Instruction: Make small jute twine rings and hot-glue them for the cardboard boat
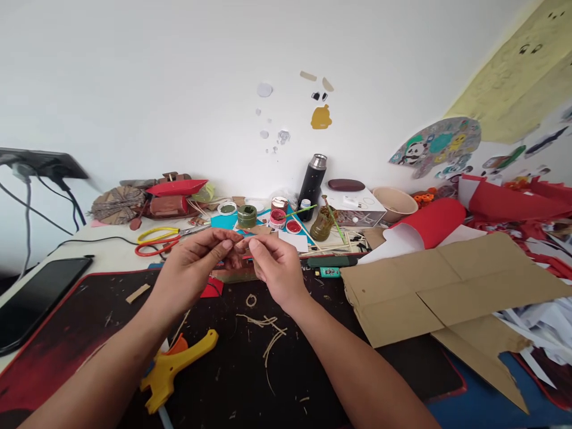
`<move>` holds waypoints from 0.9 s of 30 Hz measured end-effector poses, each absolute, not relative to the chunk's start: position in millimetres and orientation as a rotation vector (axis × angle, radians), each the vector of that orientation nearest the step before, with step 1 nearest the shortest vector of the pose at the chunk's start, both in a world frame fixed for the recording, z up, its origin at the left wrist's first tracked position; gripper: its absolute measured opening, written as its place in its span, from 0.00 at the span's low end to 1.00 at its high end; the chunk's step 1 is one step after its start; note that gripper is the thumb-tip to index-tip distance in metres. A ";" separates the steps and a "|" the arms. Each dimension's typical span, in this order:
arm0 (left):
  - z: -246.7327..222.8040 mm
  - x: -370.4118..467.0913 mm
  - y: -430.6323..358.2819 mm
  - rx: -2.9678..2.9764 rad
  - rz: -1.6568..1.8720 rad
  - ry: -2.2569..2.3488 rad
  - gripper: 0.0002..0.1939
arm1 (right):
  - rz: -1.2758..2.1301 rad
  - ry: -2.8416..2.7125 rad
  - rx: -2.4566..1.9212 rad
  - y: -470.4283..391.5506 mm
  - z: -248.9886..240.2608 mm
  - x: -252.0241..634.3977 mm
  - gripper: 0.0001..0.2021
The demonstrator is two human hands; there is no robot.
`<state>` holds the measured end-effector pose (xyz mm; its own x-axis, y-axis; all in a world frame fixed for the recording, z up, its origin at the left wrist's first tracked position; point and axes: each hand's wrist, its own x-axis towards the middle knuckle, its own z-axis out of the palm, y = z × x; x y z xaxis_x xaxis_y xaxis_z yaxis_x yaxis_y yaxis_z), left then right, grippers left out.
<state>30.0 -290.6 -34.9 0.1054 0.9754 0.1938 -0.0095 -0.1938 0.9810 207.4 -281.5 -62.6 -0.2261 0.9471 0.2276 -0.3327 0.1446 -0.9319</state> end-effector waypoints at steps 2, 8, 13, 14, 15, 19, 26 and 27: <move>-39.4 37.2 -293.9 1.457 1.307 1.057 0.13 | 1.336 -1.262 -0.737 -279.8 -67.4 215.9 0.21; -47.6 39.1 -298.9 1.782 1.431 1.137 0.12 | 1.295 -1.418 -0.744 -281.4 -57.6 231.3 0.17; -49.1 31.9 -301.1 1.874 1.487 1.046 0.17 | 1.387 -1.479 -0.702 -286.3 -50.4 230.9 0.18; -48.8 30.9 -301.9 1.879 1.493 1.032 0.17 | 1.406 -1.493 -0.703 -286.4 -50.1 231.0 0.19; -48.1 30.2 -302.5 1.882 1.495 1.018 0.17 | 1.419 -1.505 -0.710 -286.1 -50.0 231.4 0.19; -43.8 30.1 -304.5 1.853 1.487 1.014 0.14 | 1.441 -1.537 -0.765 -283.6 -50.8 233.3 0.21; -48.5 34.3 -312.6 1.626 1.499 1.139 0.07 | 1.563 -1.476 -0.717 -282.9 -55.3 229.4 0.23; -49.4 35.2 -314.0 1.612 1.500 1.149 0.06 | 1.570 -1.456 -0.705 -283.2 -56.0 228.2 0.23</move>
<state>35.2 -314.0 -49.4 -0.0368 0.9069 0.4197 0.1686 -0.4083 0.8971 228.2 -283.2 -56.0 -0.4722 0.8694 0.1454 -0.2101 0.0491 -0.9764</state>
